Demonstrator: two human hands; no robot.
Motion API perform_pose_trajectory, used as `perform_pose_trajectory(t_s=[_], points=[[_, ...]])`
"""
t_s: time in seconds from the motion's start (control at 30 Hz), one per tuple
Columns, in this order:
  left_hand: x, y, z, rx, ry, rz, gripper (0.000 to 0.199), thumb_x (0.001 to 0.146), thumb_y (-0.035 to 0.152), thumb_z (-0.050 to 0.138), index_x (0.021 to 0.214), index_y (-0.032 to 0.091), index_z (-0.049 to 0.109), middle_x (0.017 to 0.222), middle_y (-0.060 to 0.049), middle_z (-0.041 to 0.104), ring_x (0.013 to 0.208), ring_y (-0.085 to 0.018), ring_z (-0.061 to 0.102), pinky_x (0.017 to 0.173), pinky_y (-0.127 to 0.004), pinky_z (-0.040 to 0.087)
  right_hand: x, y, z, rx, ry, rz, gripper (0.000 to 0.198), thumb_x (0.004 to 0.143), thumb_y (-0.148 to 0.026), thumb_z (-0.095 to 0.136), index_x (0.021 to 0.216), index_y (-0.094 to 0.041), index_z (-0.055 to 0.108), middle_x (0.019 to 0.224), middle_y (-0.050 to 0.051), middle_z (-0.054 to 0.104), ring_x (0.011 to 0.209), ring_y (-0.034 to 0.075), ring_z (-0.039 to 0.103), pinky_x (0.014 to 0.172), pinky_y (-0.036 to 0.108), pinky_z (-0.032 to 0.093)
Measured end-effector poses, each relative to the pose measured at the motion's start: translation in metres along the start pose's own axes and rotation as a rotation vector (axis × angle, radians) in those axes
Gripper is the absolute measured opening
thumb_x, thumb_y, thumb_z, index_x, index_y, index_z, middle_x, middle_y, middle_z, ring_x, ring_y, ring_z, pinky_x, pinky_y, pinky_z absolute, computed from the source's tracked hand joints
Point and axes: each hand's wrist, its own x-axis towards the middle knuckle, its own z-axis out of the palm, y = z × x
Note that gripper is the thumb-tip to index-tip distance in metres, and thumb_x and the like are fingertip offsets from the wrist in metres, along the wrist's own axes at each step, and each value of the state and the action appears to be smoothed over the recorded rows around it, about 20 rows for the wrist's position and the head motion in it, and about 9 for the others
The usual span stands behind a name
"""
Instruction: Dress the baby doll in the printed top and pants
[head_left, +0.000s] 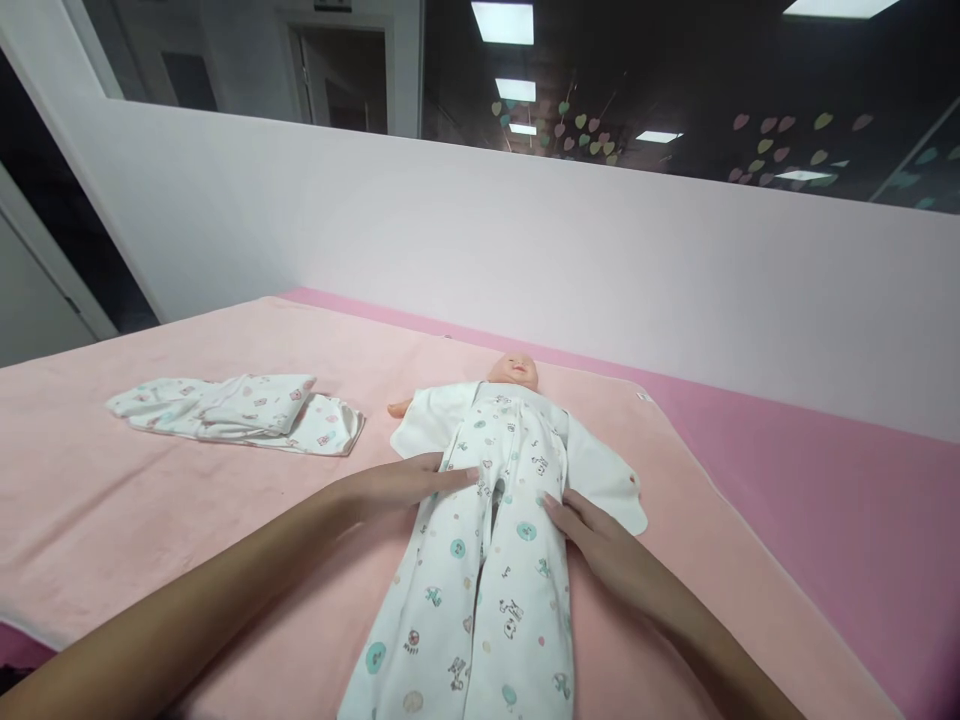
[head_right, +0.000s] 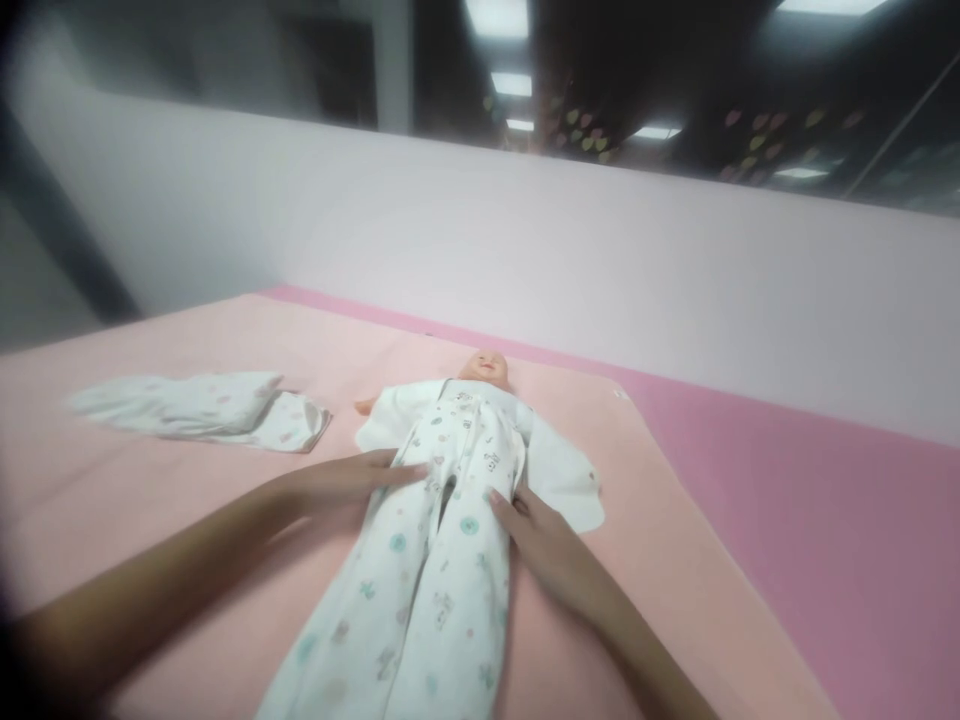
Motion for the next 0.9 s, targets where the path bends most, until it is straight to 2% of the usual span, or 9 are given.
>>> perform_pose_trajectory(t_s=[0.1, 0.17, 0.23, 0.33, 0.47, 0.57, 0.7, 0.8, 0.9], points=[[-0.001, 0.007, -0.018, 0.400, 0.268, 0.046, 0.059, 0.083, 0.066, 0.070, 0.127, 0.027, 0.068, 0.118, -0.009, 0.076, 0.109, -0.034, 0.072, 0.087, -0.042, 0.057, 0.006, -0.006, -0.024, -0.378, 0.206, -0.089, 0.043, 0.097, -0.066, 0.054, 0.112, -0.031, 0.074, 0.111, 0.008, 0.076, 0.103, 0.032, 0.070, 0.098, 0.054, 0.054], [0.013, 0.014, -0.028, 0.571, 0.431, 0.126, 0.058, 0.085, 0.069, 0.066, 0.123, 0.025, 0.066, 0.120, -0.011, 0.074, 0.106, -0.033, 0.071, 0.083, -0.040, 0.056, 0.023, -0.012, -0.035, -0.430, 0.313, -0.202, 0.041, 0.096, -0.063, 0.058, 0.119, -0.031, 0.071, 0.121, 0.008, 0.073, 0.109, 0.031, 0.068, 0.097, 0.050, 0.054], [0.037, 0.022, -0.035, 0.640, 0.508, 0.271, 0.055, 0.090, 0.067, 0.060, 0.122, 0.022, 0.065, 0.125, -0.013, 0.071, 0.111, -0.032, 0.067, 0.087, -0.040, 0.054, 0.051, -0.019, -0.043, -0.412, 0.342, -0.348, 0.040, 0.095, -0.058, 0.062, 0.124, -0.031, 0.067, 0.132, 0.008, 0.068, 0.116, 0.028, 0.066, 0.098, 0.045, 0.054], [0.074, 0.034, -0.042, 0.633, 0.465, 0.415, 0.054, 0.092, 0.066, 0.056, 0.118, 0.019, 0.063, 0.114, -0.013, 0.069, 0.103, -0.028, 0.065, 0.084, -0.039, 0.052, 0.098, -0.028, -0.051, -0.415, 0.239, -0.514, 0.039, 0.094, -0.055, 0.064, 0.121, -0.026, 0.067, 0.127, 0.009, 0.067, 0.111, 0.025, 0.064, 0.095, 0.041, 0.053], [0.101, 0.045, -0.049, 0.635, 0.274, 0.376, 0.049, 0.091, 0.068, 0.058, 0.097, 0.020, 0.060, 0.088, -0.004, 0.064, 0.079, -0.020, 0.058, 0.069, -0.033, 0.047, 0.142, -0.039, -0.063, -0.447, 0.032, -0.484, 0.039, 0.089, -0.059, 0.068, 0.099, -0.021, 0.066, 0.087, 0.002, 0.065, 0.077, 0.018, 0.057, 0.074, 0.033, 0.048], [0.108, 0.048, -0.052, 0.656, 0.338, 0.391, 0.045, 0.095, 0.064, 0.052, 0.093, 0.020, 0.058, 0.089, -0.004, 0.063, 0.080, -0.020, 0.057, 0.071, -0.033, 0.046, 0.155, -0.041, -0.066, -0.388, 0.007, -0.450, 0.039, 0.090, -0.059, 0.067, 0.096, -0.021, 0.065, 0.088, 0.001, 0.065, 0.077, 0.017, 0.055, 0.071, 0.031, 0.044], [0.097, 0.034, -0.053, 0.738, 0.640, 0.421, 0.036, 0.100, 0.051, 0.044, 0.099, 0.019, 0.059, 0.099, -0.009, 0.066, 0.089, -0.024, 0.060, 0.080, -0.037, 0.048, 0.140, -0.026, -0.064, -0.492, 0.304, -0.414, 0.031, 0.096, -0.050, 0.056, 0.097, -0.021, 0.065, 0.092, 0.005, 0.068, 0.083, 0.021, 0.059, 0.077, 0.035, 0.045], [0.057, 0.008, -0.058, 0.947, 0.800, 0.371, 0.033, 0.096, 0.051, 0.050, 0.101, 0.020, 0.060, 0.104, -0.011, 0.067, 0.099, -0.028, 0.060, 0.088, -0.042, 0.048, 0.094, 0.001, -0.070, -0.684, 0.524, -0.481, 0.030, 0.096, -0.051, 0.056, 0.101, -0.022, 0.065, 0.096, 0.008, 0.069, 0.091, 0.026, 0.060, 0.082, 0.039, 0.044], [0.011, -0.023, -0.066, 1.100, 0.907, 0.247, 0.037, 0.092, 0.058, 0.054, 0.101, 0.022, 0.059, 0.105, -0.013, 0.067, 0.102, -0.033, 0.060, 0.089, -0.045, 0.047, 0.037, 0.036, -0.081, -0.754, 0.679, -0.312, 0.039, 0.095, -0.060, 0.054, 0.104, -0.023, 0.063, 0.101, 0.012, 0.068, 0.095, 0.031, 0.062, 0.080, 0.041, 0.045]])
